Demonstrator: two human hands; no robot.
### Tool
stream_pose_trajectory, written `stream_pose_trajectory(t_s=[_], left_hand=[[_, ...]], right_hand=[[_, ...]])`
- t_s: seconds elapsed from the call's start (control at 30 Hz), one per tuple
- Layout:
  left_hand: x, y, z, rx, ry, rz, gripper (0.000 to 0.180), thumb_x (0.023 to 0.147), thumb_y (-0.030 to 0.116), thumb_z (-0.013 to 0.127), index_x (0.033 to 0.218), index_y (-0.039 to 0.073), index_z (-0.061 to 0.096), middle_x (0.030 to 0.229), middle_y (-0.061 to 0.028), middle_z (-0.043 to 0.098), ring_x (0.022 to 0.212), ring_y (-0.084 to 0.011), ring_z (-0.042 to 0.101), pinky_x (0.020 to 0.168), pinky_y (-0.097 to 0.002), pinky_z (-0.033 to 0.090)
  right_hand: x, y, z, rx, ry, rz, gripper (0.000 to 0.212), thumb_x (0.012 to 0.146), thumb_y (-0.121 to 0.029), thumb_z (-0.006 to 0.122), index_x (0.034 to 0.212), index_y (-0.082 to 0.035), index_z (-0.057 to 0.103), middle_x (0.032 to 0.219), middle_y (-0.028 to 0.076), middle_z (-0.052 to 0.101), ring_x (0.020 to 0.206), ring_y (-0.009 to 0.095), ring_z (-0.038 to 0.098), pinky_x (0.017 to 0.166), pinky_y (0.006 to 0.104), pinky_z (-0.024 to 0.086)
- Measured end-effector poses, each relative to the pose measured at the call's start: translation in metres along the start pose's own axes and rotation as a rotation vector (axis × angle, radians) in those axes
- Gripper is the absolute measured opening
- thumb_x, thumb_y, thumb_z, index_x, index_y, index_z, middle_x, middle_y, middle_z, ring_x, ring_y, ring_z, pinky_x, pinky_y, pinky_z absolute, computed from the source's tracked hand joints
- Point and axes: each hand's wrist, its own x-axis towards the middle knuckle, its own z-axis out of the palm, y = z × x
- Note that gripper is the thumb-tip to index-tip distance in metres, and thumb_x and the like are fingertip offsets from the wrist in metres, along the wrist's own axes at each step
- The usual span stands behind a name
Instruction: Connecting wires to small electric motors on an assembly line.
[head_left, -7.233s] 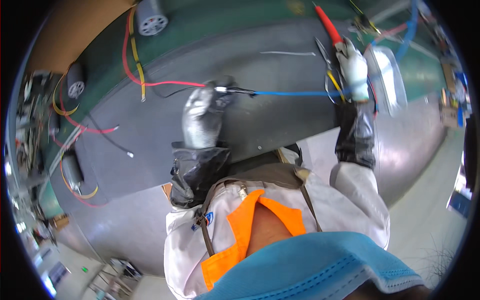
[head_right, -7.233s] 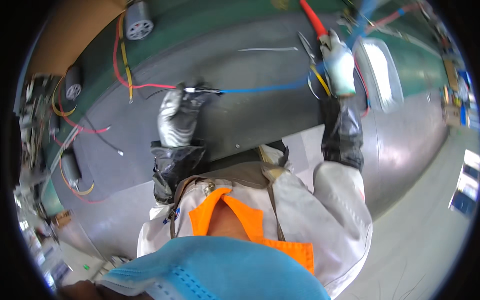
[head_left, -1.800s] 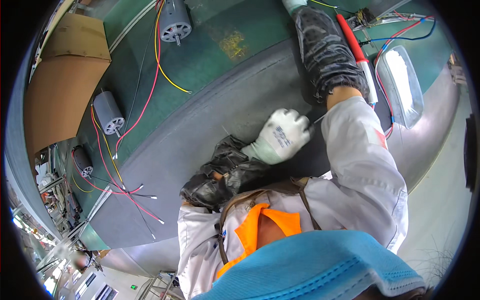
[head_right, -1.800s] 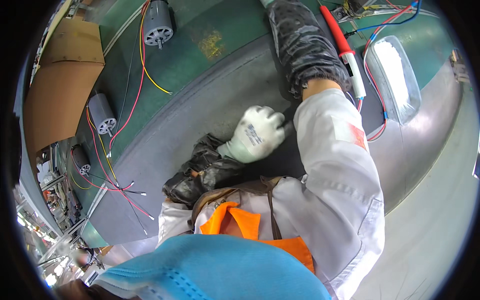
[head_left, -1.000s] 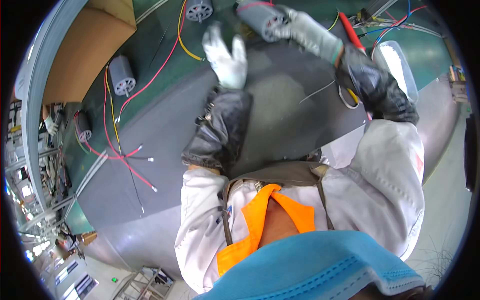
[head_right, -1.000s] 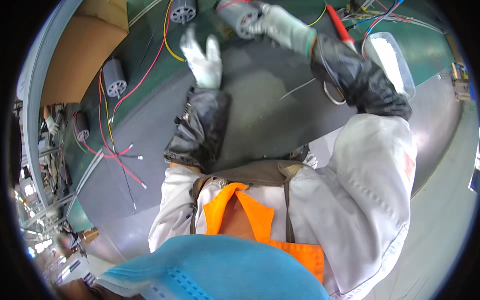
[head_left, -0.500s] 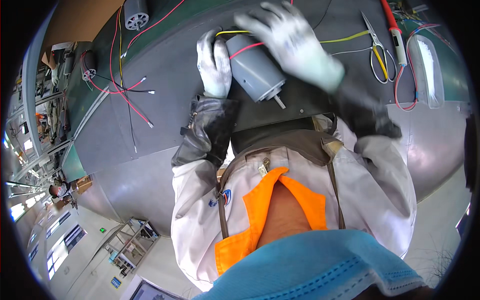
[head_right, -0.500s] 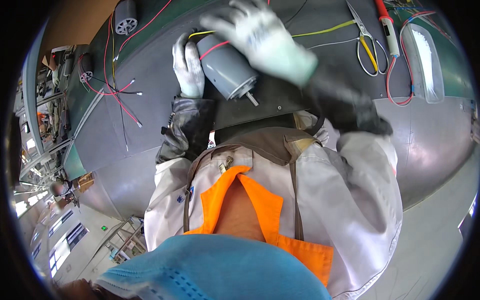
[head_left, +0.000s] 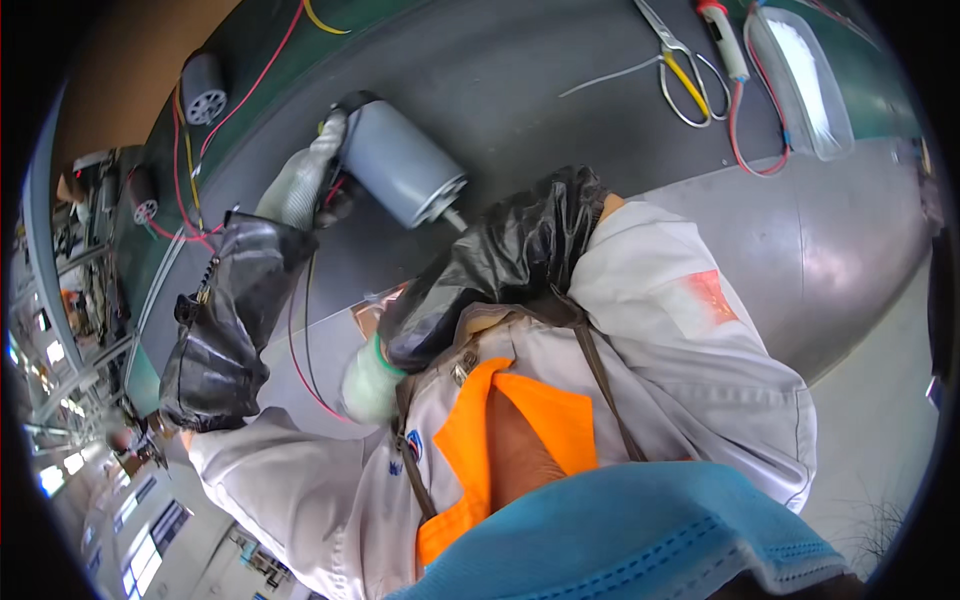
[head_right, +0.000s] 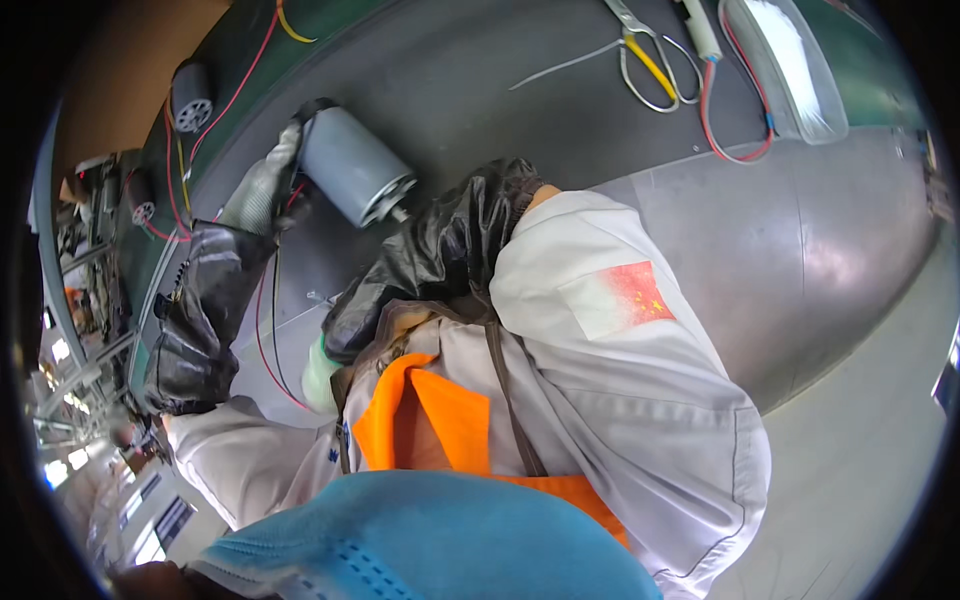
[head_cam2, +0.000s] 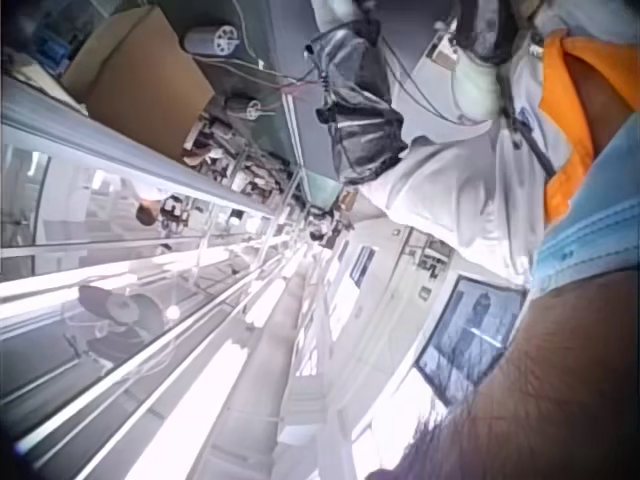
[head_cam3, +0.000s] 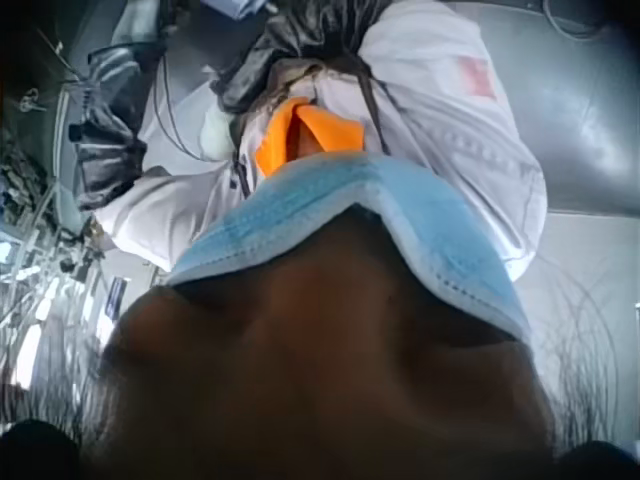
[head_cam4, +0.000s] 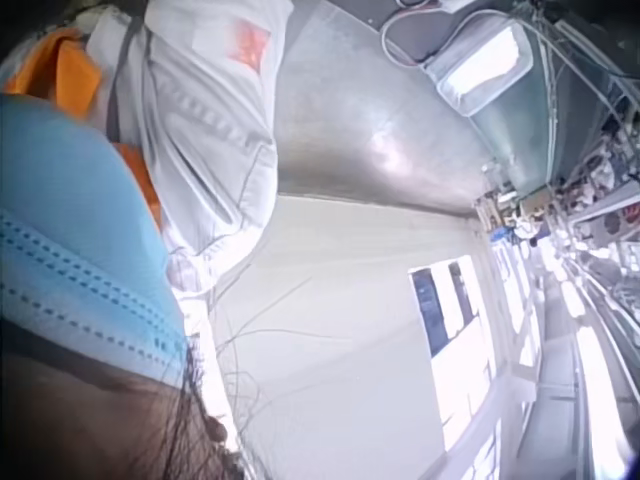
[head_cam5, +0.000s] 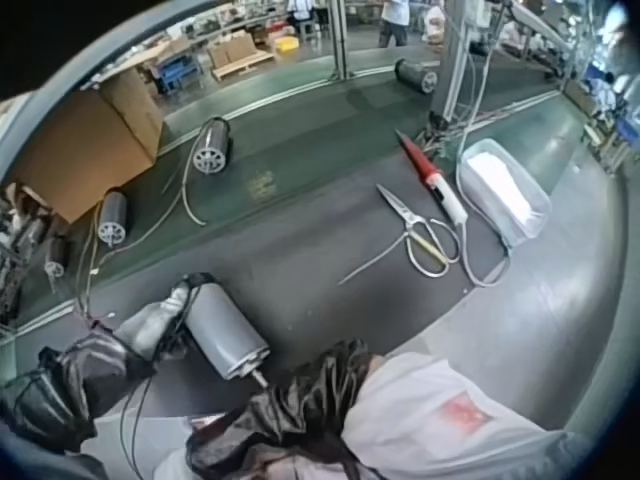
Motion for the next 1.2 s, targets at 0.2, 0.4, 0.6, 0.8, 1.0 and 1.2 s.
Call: stream_pose_trajectory(t_s=[0.2,0.4,0.6,0.8,1.0,1.2], left_hand=[[0.078,-0.023,0.012,0.626,0.567,0.558,0.063,0.105,0.056,0.036,0.122,0.004,0.067,0.109,-0.0264,0.068,0.107,-0.0455,0.063,0.093,-0.0459,0.050],[0.061,0.001,0.037,0.624,0.498,0.712,0.054,0.106,0.052,0.037,0.123,0.011,0.068,0.107,-0.0219,0.070,0.103,-0.0411,0.067,0.088,-0.0459,0.053],[0.051,-0.014,0.053,0.589,0.534,0.856,0.044,0.105,0.046,0.046,0.118,0.012,0.070,0.097,-0.0216,0.071,0.090,-0.0417,0.069,0.079,-0.0458,0.055],[0.029,-0.047,0.062,0.424,0.545,0.792,0.047,0.105,0.045,0.045,0.118,0.006,0.069,0.096,-0.0259,0.069,0.089,-0.0437,0.068,0.077,-0.0462,0.055],[0.028,-0.051,0.027,0.093,0.021,0.452,0.061,0.105,0.054,0.044,0.096,0.000,0.069,0.070,-0.0122,0.066,0.060,-0.0233,0.064,0.057,-0.0362,0.049],[0.007,-0.013,-0.025,-0.085,-0.421,0.237,0.042,0.103,0.026,0.053,0.139,0.003,0.053,0.129,-0.0062,0.064,0.071,-0.0080,0.068,0.056,-0.0200,0.052]], right_hand=[[-0.254,0.030,-0.082,-0.233,1.005,-0.262,0.026,0.095,-0.023,0.062,0.115,-0.009,0.069,0.108,0.011,0.071,0.102,0.029,0.067,0.089,0.0361,0.054],[-0.459,0.030,-0.042,-0.664,1.154,0.964,0.025,0.084,-0.007,0.069,0.108,-0.007,0.073,0.096,0.013,0.071,0.096,0.033,0.065,0.089,0.0424,0.052],[-0.460,0.060,-0.017,-0.899,0.712,1.416,0.045,0.090,-0.007,0.057,0.134,-0.013,0.060,0.108,0.017,0.067,0.102,0.034,0.066,0.089,0.0423,0.054],[-0.488,0.073,-0.021,-0.879,0.618,1.246,0.049,0.087,-0.005,0.058,0.135,-0.014,0.057,0.106,0.019,0.063,0.103,0.037,0.060,0.091,0.0466,0.050],[-0.465,0.055,-0.066,-0.153,1.173,0.905,0.023,0.091,-0.001,0.062,0.113,-0.002,0.068,0.103,0.009,0.064,0.098,0.021,0.062,0.093,0.0334,0.047],[-0.345,0.034,-0.084,-0.468,0.846,0.528,0.004,0.087,-0.008,0.063,0.089,-0.008,0.066,0.082,0.012,0.060,0.080,0.031,0.063,0.072,0.0417,0.051]])
